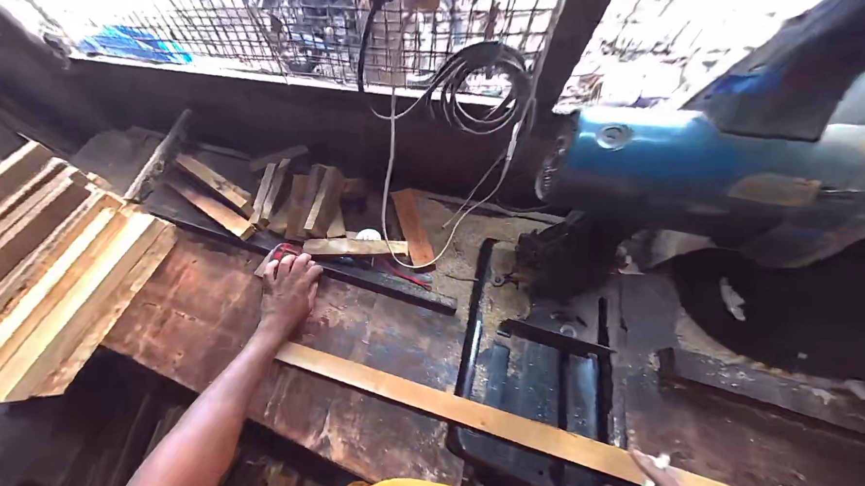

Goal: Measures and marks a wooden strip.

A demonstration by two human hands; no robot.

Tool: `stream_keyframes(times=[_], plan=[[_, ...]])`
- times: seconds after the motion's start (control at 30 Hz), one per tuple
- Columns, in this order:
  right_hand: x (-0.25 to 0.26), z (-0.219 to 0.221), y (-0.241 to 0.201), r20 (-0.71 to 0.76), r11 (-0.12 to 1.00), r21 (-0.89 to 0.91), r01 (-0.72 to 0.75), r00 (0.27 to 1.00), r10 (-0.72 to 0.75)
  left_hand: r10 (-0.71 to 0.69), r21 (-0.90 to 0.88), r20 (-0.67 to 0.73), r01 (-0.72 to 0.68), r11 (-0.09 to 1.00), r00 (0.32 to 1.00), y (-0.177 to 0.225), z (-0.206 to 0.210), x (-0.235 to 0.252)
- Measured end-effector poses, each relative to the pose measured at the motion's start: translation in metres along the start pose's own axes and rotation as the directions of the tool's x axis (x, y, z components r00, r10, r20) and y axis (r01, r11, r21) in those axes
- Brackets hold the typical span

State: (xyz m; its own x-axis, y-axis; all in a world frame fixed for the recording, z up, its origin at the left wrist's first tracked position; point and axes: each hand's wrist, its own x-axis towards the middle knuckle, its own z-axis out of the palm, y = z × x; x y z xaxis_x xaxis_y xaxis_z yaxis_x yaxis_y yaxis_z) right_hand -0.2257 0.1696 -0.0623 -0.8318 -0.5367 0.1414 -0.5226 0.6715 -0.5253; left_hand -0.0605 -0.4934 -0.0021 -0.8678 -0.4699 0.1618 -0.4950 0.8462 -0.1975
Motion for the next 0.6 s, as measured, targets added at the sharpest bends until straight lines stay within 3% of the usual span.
stream_keyframes(times=[0.1, 0.23, 0.33, 0.43, 0.5, 0.6], plan=[[0.02, 0.054, -0.063, 0.143, 0.997, -0.013, 0.071, 0.987, -0.068, -0.083, -0.031, 0.032, 0.084, 0.996, 0.996, -0.05, 0.008, -0.001], [0.036, 0.088, -0.081, 0.094, 0.993, -0.032, 0.111, 0.99, -0.108, -0.134, -0.07, 0.08, 0.14, 0.988, 0.988, -0.13, 0.018, 0.005], [0.048, 0.091, -0.1, 0.048, 0.996, -0.028, 0.088, 0.995, -0.086, -0.186, -0.155, 0.132, 0.206, 0.966, 0.974, -0.15, 0.013, 0.007], [0.078, 0.106, -0.149, -0.009, 0.998, -0.032, 0.051, 0.999, -0.051, -0.123, -0.326, 0.105, 0.151, 0.933, 0.987, -0.123, 0.0, -0.001], [0.099, 0.12, -0.186, -0.042, 1.0, 0.001, 0.002, 0.999, -0.002, 0.031, -0.466, 0.075, 0.008, 0.885, 0.997, -0.074, -0.01, -0.014], [0.134, 0.145, -0.22, -0.145, 1.0, 0.018, -0.023, 0.989, 0.026, 0.266, -0.669, -0.048, -0.229, 0.707, 0.963, 0.02, -0.006, -0.035]])
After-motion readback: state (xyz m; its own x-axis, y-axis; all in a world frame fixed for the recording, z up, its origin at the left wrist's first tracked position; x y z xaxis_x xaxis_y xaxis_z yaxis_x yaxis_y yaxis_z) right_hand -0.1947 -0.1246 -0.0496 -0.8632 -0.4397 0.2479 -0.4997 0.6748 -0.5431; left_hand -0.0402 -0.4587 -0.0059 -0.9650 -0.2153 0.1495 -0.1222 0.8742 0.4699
